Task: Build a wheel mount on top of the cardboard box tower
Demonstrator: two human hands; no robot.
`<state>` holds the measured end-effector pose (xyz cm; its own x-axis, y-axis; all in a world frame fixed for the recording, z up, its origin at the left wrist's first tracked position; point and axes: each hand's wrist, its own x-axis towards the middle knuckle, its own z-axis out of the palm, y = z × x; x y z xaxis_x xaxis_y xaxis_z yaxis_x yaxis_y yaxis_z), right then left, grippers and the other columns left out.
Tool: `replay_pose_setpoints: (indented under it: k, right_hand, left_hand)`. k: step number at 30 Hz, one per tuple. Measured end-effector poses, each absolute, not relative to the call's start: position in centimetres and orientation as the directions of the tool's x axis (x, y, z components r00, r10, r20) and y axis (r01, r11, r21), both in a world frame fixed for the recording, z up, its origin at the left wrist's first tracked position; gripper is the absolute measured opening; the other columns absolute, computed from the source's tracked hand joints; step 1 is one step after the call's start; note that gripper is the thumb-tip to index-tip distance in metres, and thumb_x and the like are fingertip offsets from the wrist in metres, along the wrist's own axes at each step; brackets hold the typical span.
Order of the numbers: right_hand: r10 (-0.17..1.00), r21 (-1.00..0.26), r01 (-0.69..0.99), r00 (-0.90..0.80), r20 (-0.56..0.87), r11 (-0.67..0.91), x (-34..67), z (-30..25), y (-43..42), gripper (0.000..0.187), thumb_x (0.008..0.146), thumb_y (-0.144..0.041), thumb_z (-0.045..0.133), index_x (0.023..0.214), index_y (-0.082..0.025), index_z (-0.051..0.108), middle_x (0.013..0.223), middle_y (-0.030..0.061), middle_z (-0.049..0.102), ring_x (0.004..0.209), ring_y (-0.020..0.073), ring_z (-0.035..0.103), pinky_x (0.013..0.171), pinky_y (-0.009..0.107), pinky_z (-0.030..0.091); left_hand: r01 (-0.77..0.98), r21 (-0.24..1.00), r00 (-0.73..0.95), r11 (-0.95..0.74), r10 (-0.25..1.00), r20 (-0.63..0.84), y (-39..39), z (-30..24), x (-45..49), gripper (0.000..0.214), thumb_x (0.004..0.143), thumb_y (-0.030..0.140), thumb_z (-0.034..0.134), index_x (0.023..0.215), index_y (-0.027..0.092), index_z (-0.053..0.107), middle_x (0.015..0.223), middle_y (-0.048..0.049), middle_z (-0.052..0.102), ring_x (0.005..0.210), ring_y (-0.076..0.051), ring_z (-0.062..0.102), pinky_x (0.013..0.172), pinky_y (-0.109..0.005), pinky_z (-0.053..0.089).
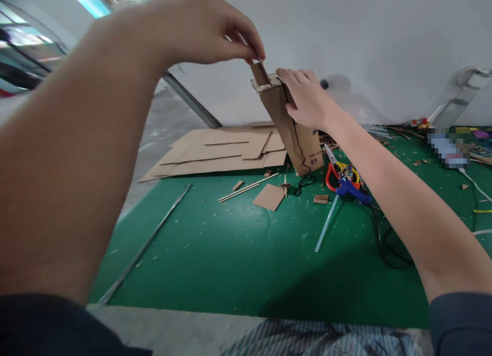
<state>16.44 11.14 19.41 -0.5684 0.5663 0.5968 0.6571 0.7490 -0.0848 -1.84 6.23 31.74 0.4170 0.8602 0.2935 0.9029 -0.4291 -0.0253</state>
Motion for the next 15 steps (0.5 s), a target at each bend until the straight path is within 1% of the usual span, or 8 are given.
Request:
replay_pose_setpoints:
  k: [3,7,9,11,13,15]
  right_hand:
    - [0.577,-0.087,0.66,-0.575,0.58,0.746,16.4,19.58,10.77,0.062,0.083,-0.032,0.049,0.144,-0.02,0.044,0.151,0.0092,0.052,0.14,0.0313,0.042,0.121,0.048,0.033]
    - [0.579,-0.105,0.647,-0.583,0.57,0.755,16.41,19.61,10.59,0.06,0.084,-0.031,0.049,0.144,-0.026,0.043,0.154,0.007,0.049,0.143,0.032,0.04,0.121,0.056,0.031]
    - [0.585,-0.101,0.655,-0.582,0.565,0.749,16.44,19.6,10.58,0.06,0.085,-0.031,0.049,0.144,-0.028,0.043,0.154,0.0063,0.05,0.143,0.0316,0.04,0.12,0.057,0.032]
    - [0.6,-0.1,0.668,-0.579,0.552,0.737,16.49,19.63,10.49,0.06,0.084,-0.03,0.05,0.144,-0.029,0.043,0.155,0.0047,0.049,0.143,0.0306,0.04,0.12,0.056,0.032]
    - [0.613,-0.103,0.679,-0.574,0.544,0.727,16.54,19.72,10.31,0.06,0.084,-0.03,0.05,0.144,-0.03,0.043,0.155,0.0031,0.049,0.144,0.0301,0.04,0.12,0.055,0.034]
    - [0.615,-0.102,0.681,-0.573,0.542,0.725,16.57,19.82,10.09,0.06,0.085,-0.03,0.05,0.144,-0.03,0.043,0.155,0.0029,0.05,0.144,0.0312,0.039,0.119,0.057,0.035]
  left_hand:
    - [0.903,0.01,0.407,-0.429,0.865,0.293,6.29,31.65,-1.99,0.031,0.083,0.003,0.056,0.104,0.015,0.076,0.086,-0.0013,0.065,0.094,-0.017,0.06,0.107,-0.048,0.041]
    - [0.896,0.037,0.411,-0.443,0.856,0.312,6.84,31.54,-2.32,0.028,0.083,0.002,0.057,0.096,0.017,0.076,0.081,0.0,0.063,0.087,-0.015,0.057,0.11,-0.05,0.04]
    - [0.899,0.028,0.407,-0.436,0.859,0.309,7.0,31.57,-2.36,0.028,0.081,0.001,0.058,0.095,0.019,0.076,0.079,0.0016,0.063,0.085,-0.015,0.057,0.11,-0.05,0.041]
    - [0.912,-0.008,0.394,-0.411,0.87,0.296,6.98,31.64,-2.33,0.029,0.08,0.002,0.058,0.095,0.02,0.075,0.079,0.0031,0.064,0.085,-0.014,0.058,0.109,-0.051,0.043]
    - [0.915,-0.038,0.395,-0.402,0.871,0.291,6.85,31.66,-2.33,0.03,0.08,0.003,0.057,0.097,0.019,0.075,0.08,0.0025,0.064,0.085,-0.015,0.058,0.108,-0.053,0.044]
    - [0.907,-0.036,0.409,-0.419,0.861,0.301,6.73,31.61,-2.43,0.029,0.08,0.003,0.056,0.097,0.018,0.075,0.082,0.0003,0.064,0.086,-0.017,0.058,0.108,-0.055,0.044]
